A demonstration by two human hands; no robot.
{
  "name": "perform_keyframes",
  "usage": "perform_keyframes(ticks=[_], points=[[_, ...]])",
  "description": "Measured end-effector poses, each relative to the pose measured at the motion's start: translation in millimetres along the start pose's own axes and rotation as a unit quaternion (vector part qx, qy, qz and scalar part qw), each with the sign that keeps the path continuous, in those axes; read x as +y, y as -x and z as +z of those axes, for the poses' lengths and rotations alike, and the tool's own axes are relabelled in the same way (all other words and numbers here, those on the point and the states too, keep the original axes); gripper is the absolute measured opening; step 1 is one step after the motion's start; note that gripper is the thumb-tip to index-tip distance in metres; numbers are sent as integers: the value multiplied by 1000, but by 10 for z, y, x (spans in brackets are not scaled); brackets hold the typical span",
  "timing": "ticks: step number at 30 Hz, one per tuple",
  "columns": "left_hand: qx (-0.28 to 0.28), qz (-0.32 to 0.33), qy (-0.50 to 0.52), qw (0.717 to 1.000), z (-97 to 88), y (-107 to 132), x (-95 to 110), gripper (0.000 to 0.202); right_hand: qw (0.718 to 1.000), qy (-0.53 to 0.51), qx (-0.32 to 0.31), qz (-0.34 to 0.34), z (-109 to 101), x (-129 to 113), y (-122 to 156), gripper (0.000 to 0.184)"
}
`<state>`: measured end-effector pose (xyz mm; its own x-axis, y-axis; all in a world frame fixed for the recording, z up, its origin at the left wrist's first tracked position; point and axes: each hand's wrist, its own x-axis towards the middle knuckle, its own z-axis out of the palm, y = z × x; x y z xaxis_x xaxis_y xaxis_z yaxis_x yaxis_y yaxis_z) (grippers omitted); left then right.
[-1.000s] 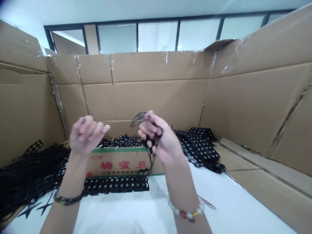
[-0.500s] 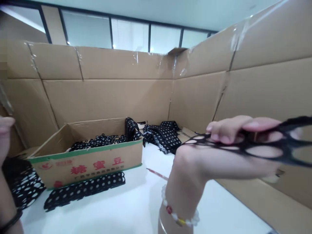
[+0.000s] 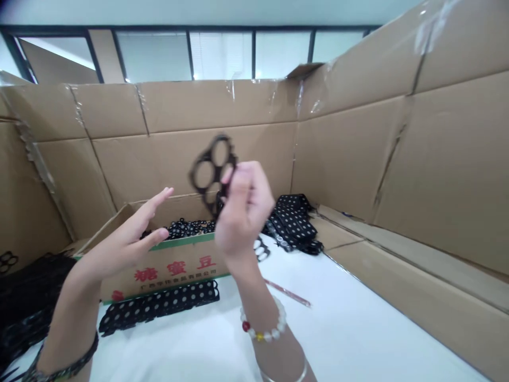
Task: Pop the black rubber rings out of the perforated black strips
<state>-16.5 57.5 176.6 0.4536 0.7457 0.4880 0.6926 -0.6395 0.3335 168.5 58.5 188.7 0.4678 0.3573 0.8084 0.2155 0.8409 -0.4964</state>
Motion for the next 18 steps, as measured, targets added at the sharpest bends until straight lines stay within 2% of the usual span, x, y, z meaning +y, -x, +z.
perform_keyframes(ticks=[1,3,5,7,10,14,18], points=[[-11,14,-4,1000,-3,23,82,66,1000,3,-20,-8,41,-28,22,31],[-42,45,-7,998,9,47,217,67,989,40,-142,-10,101,-85,67,30],[-85,74,-11,994,44,44,309,49,966,92,-241,-27,137,-123,103,32],[-112,85,-32,990,86,22,351,24,947,138,-285,-52,151,-130,120,32],[-68,60,-33,995,96,-20,317,25,936,170,-305,-48,125,-99,100,34],[-66,15,129,989,-12,-41,170,26,940,149,-306,4,63,-53,21,38],[-54,-10,251,966,-45,-42,90,25,953,153,-257,38,84,-15,-36,41]])
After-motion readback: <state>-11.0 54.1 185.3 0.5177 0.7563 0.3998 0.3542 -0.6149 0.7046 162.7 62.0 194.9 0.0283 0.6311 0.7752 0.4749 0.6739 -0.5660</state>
